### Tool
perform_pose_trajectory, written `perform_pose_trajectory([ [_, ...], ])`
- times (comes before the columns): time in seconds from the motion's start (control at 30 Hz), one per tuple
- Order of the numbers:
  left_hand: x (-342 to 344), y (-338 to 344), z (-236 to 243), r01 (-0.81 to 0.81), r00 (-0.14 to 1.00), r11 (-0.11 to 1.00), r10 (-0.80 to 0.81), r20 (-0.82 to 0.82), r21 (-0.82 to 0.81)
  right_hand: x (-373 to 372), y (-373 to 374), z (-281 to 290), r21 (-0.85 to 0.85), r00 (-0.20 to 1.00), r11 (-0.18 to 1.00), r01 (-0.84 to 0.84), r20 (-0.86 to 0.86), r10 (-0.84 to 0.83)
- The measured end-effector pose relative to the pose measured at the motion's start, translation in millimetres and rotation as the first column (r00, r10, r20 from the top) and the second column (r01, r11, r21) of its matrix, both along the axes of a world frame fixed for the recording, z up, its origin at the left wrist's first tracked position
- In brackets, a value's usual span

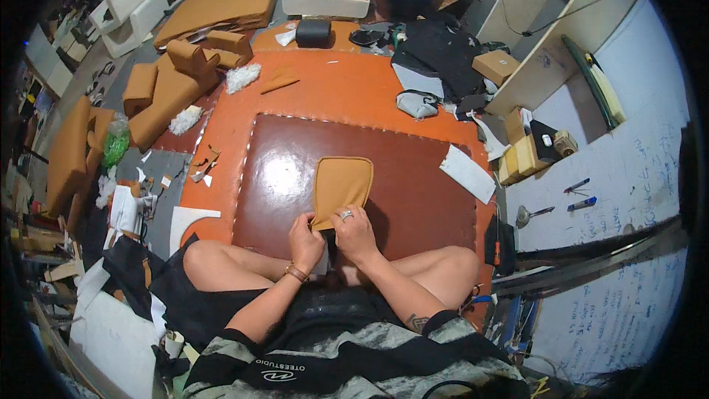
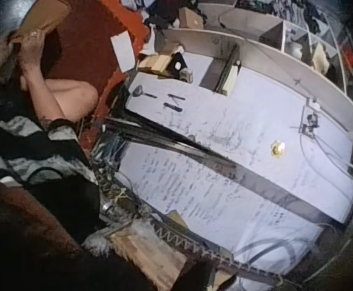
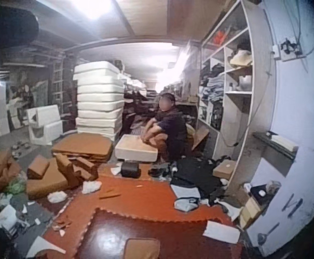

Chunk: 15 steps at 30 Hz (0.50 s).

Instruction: The person sits on the floor in a workshop and fits a tan fabric cover over a rectangular foam cushion. They repeatedly adjust the fabric edges, pull the cover taut, and smooth the surface. The person uses scissors to trim excess fabric from the cover.

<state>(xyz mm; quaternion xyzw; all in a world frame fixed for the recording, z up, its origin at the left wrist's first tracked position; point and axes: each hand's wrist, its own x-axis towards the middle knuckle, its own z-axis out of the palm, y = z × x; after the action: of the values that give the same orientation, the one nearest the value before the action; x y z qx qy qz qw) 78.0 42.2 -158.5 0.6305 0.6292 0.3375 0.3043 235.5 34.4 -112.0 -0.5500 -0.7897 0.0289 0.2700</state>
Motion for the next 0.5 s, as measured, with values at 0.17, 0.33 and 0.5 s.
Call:
perform_pose_trajectory([
  [0.17,9,-1,-2,0.031,0.998,0.999,-0.030,0.060,-0.009,-7,8,-4,-0.058,0.999,0.997,0.050,0.008,-0.049],
  [0.33,5,-4,4,0.118,0.990,0.992,-0.120,0.076,0.039,4,13,-5,-0.118,1.000,0.993,0.022,-0.011,-0.024],
  [0.5,-2,-6,-10,0.109,0.994,0.976,-0.109,-0.014,0.187,1,2,8,-0.091,0.993,0.994,-0.053,-0.109,0.043],
])
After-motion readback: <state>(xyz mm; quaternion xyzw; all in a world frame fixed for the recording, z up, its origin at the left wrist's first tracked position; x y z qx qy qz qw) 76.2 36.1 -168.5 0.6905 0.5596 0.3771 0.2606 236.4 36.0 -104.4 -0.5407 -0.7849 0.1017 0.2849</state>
